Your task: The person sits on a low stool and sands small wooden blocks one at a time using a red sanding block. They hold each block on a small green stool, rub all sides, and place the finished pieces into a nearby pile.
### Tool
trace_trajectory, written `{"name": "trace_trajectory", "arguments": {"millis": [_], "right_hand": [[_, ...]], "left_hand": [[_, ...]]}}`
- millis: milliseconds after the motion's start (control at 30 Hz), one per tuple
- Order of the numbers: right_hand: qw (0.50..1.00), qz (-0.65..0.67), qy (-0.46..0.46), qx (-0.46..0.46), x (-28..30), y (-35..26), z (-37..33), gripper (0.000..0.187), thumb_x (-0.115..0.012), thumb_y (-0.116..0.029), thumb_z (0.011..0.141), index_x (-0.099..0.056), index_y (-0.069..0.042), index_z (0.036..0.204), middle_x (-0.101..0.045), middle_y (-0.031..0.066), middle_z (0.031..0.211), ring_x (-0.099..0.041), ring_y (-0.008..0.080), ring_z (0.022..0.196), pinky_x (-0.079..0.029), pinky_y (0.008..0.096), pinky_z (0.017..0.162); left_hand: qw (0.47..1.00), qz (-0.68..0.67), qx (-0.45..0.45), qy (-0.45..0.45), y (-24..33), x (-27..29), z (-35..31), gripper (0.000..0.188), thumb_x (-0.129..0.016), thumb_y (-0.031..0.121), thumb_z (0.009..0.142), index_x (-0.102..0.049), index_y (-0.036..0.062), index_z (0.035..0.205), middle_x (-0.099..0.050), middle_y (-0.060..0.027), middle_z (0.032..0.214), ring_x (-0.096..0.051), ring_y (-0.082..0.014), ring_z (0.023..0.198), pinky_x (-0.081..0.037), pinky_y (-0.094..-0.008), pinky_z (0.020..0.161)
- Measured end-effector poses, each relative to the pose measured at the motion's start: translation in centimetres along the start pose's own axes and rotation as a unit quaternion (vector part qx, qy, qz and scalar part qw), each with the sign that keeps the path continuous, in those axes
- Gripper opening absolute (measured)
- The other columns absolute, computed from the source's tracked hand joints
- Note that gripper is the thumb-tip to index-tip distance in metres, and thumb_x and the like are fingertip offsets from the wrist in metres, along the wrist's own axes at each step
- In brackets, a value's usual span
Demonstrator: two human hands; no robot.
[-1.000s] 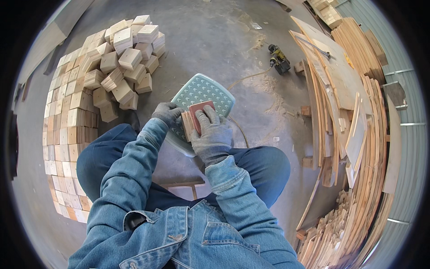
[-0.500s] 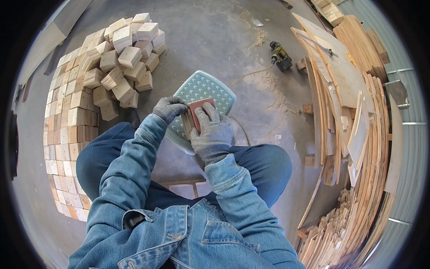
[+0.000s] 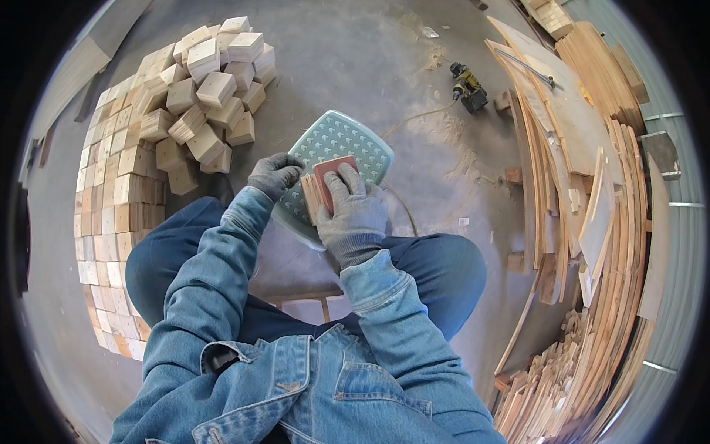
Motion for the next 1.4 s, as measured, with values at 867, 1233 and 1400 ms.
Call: {"name": "trace_trajectory", "arguments": {"millis": [867,1233,1400], "right_hand": [[1.0,-0.01,0.009,0.014,0.0,0.1,0.0,0.06,-0.08,-0.026,0.081,-0.068,-0.013,0.138,-0.058,0.0126,0.153,-0.06,0.0394,0.128,-0.045,0.0517,0.112],[0.999,-0.01,0.029,0.021,-0.1,0.0,0.0,0.059,-0.08,-0.028,0.081,-0.069,-0.015,0.138,-0.058,0.0101,0.151,-0.062,0.038,0.125,-0.048,0.0531,0.109],[0.999,-0.016,0.025,0.013,-0.2,0.1,0.0,0.059,-0.079,-0.029,0.082,-0.069,-0.016,0.139,-0.057,0.0096,0.152,-0.062,0.038,0.126,-0.048,0.0533,0.109]], "left_hand": [[0.957,0.199,-0.094,-0.189,4.6,0.6,1.3,0.018,-0.078,0.015,0.098,-0.077,0.011,0.115,-0.079,-0.0067,0.109,-0.071,-0.0192,0.105,-0.055,-0.0359,0.099],[0.977,0.127,-0.123,-0.116,2.6,-0.1,1.1,0.012,-0.071,0.002,0.098,-0.073,0.0059,0.11,-0.076,-0.0039,0.101,-0.068,-0.0139,0.095,-0.058,-0.0323,0.09],[0.995,-0.033,-0.034,-0.093,0.7,2.6,2.5,0.013,-0.072,0.007,0.1,-0.076,0.0077,0.112,-0.076,-0.0017,0.102,-0.068,-0.0117,0.095,-0.059,-0.0304,0.086]]}}
Point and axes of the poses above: each hand's wrist, its own z-axis towards the middle knuckle, its own x-axis out of the back of the hand, y = z × x, the point moved 3 cm from there along z, towards the middle knuckle
